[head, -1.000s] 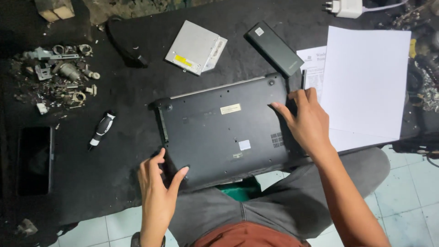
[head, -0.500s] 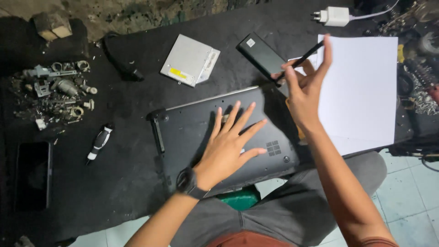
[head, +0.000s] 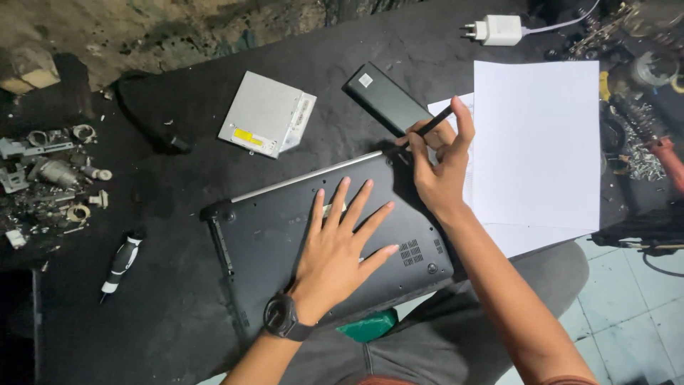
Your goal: Disassembling a laptop to remove the optical drive and battery using a screwdriver and a brush.
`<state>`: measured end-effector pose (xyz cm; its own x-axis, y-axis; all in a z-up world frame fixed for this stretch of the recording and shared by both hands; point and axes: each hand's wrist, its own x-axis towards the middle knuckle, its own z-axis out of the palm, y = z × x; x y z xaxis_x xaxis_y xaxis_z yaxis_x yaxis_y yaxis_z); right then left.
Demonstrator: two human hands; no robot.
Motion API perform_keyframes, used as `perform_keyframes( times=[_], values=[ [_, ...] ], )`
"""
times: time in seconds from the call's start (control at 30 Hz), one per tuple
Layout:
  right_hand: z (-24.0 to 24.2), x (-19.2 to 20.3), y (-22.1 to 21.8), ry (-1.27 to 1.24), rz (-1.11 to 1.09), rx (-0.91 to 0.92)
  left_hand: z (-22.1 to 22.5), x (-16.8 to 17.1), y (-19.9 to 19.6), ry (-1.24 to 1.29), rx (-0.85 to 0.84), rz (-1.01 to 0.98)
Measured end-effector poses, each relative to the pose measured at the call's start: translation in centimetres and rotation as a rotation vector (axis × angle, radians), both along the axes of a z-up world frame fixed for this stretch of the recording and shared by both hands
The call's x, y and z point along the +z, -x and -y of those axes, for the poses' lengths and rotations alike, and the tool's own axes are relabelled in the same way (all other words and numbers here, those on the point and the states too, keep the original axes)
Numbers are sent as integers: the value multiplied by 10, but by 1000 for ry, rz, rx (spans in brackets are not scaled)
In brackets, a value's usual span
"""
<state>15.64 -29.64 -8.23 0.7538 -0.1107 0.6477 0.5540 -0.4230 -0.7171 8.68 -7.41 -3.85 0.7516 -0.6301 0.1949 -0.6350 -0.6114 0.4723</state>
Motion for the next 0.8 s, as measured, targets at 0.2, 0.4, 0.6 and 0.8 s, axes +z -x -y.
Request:
perform_keyframes(
  times=[0.2, 0.4, 0.6, 0.8],
  values=[
    [10, -9, -1, 72, 52, -72, 0, 1, 0, 19, 1, -15],
    [-1, 4, 5, 68, 18, -49, 0, 2, 1, 10, 6, -11],
    [13, -12, -1, 135, 11, -105, 0, 1, 1, 9, 8, -7],
    [1, -3, 0, 121, 41, -20, -1, 1, 1, 33, -3, -30]
  ],
)
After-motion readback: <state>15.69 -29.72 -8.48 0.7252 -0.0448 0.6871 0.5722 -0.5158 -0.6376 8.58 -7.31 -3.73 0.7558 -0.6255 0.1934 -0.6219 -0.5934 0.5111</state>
